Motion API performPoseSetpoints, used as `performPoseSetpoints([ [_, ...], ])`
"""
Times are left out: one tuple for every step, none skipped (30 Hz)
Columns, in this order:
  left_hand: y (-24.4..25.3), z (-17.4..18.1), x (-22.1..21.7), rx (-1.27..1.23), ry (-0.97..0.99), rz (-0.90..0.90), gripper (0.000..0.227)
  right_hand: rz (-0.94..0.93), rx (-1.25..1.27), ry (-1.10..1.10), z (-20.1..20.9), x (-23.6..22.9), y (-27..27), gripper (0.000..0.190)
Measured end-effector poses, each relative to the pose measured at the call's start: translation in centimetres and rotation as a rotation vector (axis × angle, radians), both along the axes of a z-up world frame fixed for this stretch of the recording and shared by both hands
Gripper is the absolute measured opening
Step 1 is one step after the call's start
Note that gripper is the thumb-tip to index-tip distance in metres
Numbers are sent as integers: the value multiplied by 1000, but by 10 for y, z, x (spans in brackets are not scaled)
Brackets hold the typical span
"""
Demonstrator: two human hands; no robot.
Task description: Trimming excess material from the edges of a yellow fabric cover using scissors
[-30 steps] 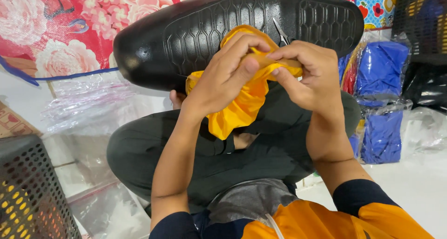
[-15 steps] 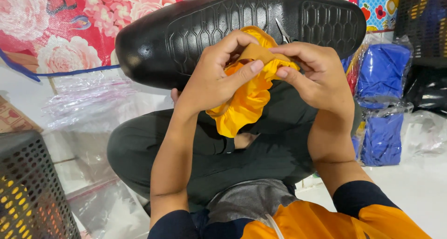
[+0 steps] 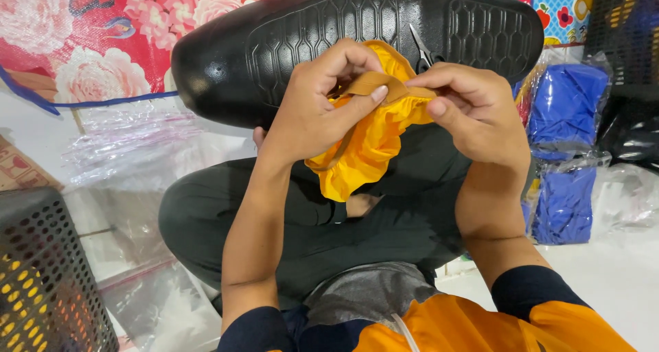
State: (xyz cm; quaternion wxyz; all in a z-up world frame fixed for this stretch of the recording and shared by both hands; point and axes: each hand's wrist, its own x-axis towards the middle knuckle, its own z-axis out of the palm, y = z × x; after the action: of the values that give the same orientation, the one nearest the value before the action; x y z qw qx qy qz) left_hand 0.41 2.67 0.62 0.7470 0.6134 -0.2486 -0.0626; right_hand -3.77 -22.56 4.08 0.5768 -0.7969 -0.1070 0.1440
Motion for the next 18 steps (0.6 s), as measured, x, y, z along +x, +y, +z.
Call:
performPoseSetpoints([
  [0, 0, 0, 0, 0, 0, 16, 0, 0, 0, 1, 0, 3, 28],
  [0, 0, -1, -6, -8, 0, 17, -21, -34, -26, 2, 0, 5, 22],
  [-1, 0, -1, -13, -17, -1, 18, -43, -68, -52, 4, -1, 8, 16],
  [-1, 0, -1, -13, -16, 0, 18, -42, -68, -52, 4, -1, 9, 16],
  [-2, 0, -2, -28, 16, -35, 21, -62, -54, -49, 3, -2, 9, 15],
  [-2, 0, -2, -43, 49, -70, 25, -83, -39, -45, 3, -2, 10, 14],
  [-2, -1, -2, -44, 50, -70, 25, -83, -40, -44, 3, -2, 11, 14],
  [-1, -1, -2, -29, 43, -103, 29, -94, -36, -36, 4, -2, 12, 14],
  [0, -2, -3, -14, 35, -136, 32, -105, -33, -28, 4, -1, 13, 14],
  [0, 3, -4, -15, 35, -135, 32, -105, -33, -28, 5, -1, 14, 14],
  [0, 8, -5, 29, 13, -107, 27, -94, -48, -44, 5, 0, 15, 13],
  [0, 13, -6, 73, -6, -82, 24, -88, -61, -58, 6, 0, 15, 13],
  [-1, 12, -6, 73, -4, -85, 24, -91, -61, -55, 4, -1, 14, 13],
  [-3, 11, -6, 82, -2, -32, 19, -97, -34, -32, 3, -1, 13, 13],
  [-5, 10, -6, 91, 0, 22, 13, -102, -7, -8, 1, -1, 12, 14],
  [-4, 9, -6, 90, 0, 23, 13, -101, -7, -9, 0, -1, 12, 14],
  [-4, 9, -5, 45, 16, 1, 11, -110, 10, -1, -1, -1, 11, 12],
  [-4, 8, -4, 0, 34, -22, 8, -119, 27, 7, -2, -1, 11, 9],
])
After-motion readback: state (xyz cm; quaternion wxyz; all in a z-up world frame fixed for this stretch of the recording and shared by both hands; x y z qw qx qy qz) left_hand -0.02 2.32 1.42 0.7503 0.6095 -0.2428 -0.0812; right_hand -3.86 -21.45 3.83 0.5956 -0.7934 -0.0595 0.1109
